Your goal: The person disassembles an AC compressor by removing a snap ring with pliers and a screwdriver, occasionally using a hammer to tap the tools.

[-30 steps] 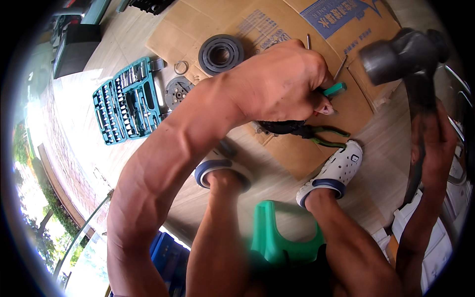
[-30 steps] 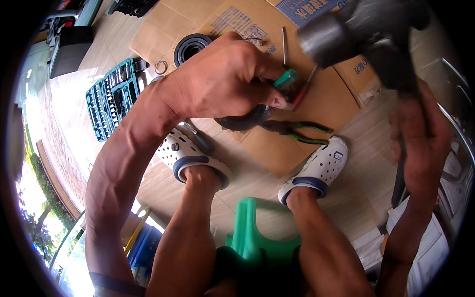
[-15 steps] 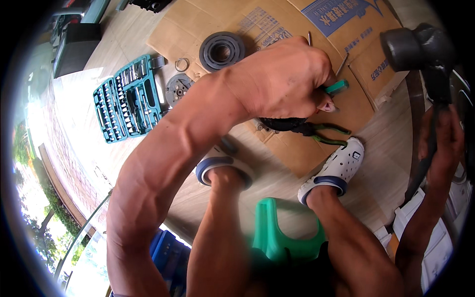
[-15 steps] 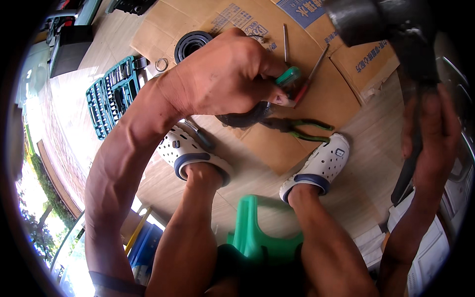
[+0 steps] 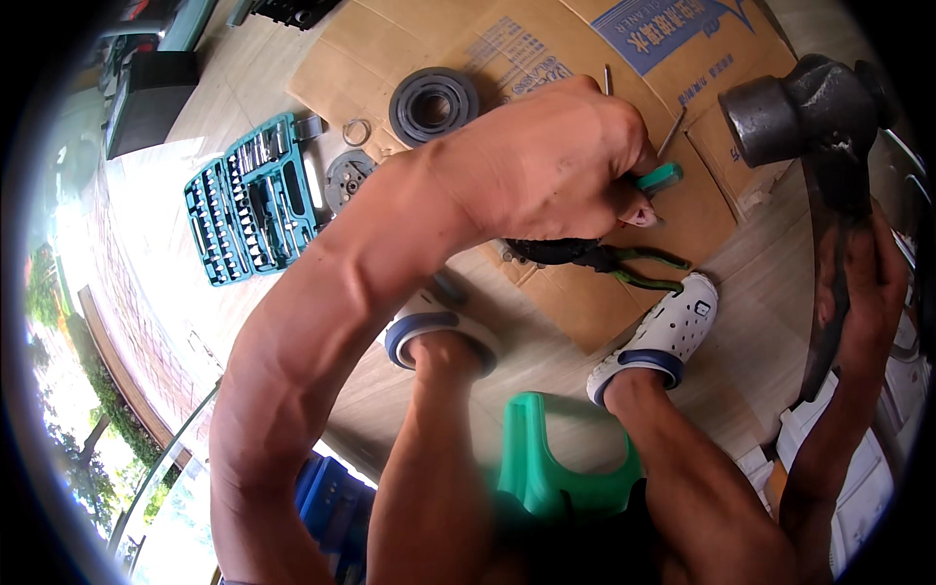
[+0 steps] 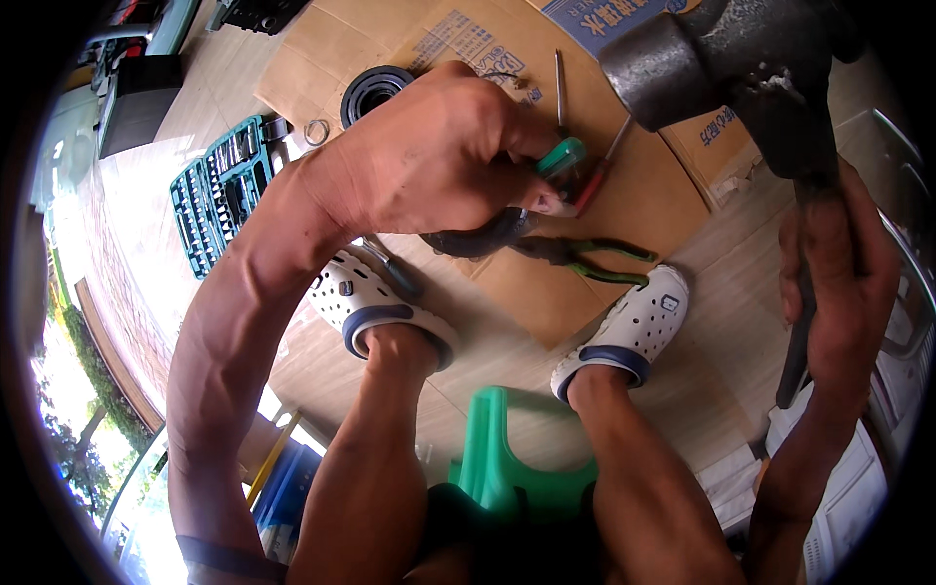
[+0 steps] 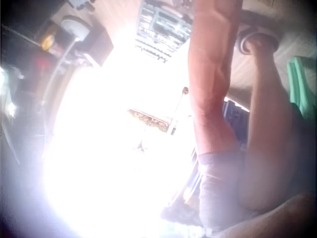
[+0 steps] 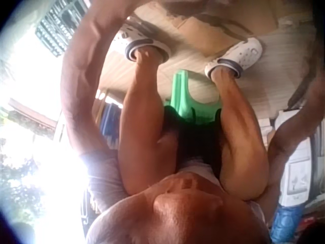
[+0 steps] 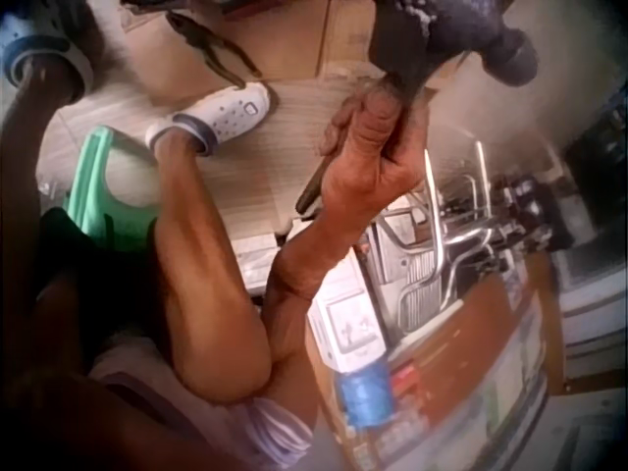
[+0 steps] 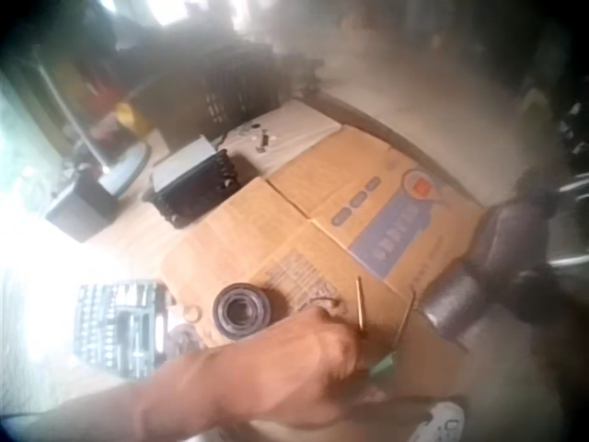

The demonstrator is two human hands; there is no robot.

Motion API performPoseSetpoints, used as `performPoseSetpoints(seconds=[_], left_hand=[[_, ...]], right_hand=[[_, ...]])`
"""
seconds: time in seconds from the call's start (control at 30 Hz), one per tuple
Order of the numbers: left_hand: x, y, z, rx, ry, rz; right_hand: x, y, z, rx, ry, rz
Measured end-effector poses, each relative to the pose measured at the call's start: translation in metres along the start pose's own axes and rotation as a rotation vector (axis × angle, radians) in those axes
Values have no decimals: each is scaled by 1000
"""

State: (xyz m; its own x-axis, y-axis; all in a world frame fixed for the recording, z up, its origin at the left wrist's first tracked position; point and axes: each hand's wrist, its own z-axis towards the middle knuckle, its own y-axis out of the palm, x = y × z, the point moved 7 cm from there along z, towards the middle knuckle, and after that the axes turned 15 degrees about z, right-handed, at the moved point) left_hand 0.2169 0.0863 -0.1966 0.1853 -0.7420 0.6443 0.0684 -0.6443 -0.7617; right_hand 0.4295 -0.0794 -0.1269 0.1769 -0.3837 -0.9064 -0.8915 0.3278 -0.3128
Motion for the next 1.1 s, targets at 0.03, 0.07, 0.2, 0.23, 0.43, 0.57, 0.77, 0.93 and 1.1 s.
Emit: performPoseSetpoints(seconds=[0.03,0.07,0.2,0.23,0.43,0.57,0.77,0.93,1.1], left_hand=[[1,-2,-2,6,10,9],[1,-3,-3,4,9,7],[1,-3,-5,3,17,45],[0,-1,-4,-4,16,54],[1,1,2,68,41,54],[1,-1,-5,4,17,60],[1,0,-1,49,32,31],[1,1,0,63,37,75],[1,-1,-3,-7,10,39]], right_hand=[[2,5,-3,-6,-25,-18],[2,7,-4,-29,-37,-62],[8,14,-3,-152,3,-114],[8,13,-2,-179,14,-111],[5,-5,-4,17,20,109],[-2,10,-5,-90,-38,-136],[3,9,2,-137,38,-123],[-2,-3,2,-13,-65,82],[5,12,-3,38,-44,-42]])
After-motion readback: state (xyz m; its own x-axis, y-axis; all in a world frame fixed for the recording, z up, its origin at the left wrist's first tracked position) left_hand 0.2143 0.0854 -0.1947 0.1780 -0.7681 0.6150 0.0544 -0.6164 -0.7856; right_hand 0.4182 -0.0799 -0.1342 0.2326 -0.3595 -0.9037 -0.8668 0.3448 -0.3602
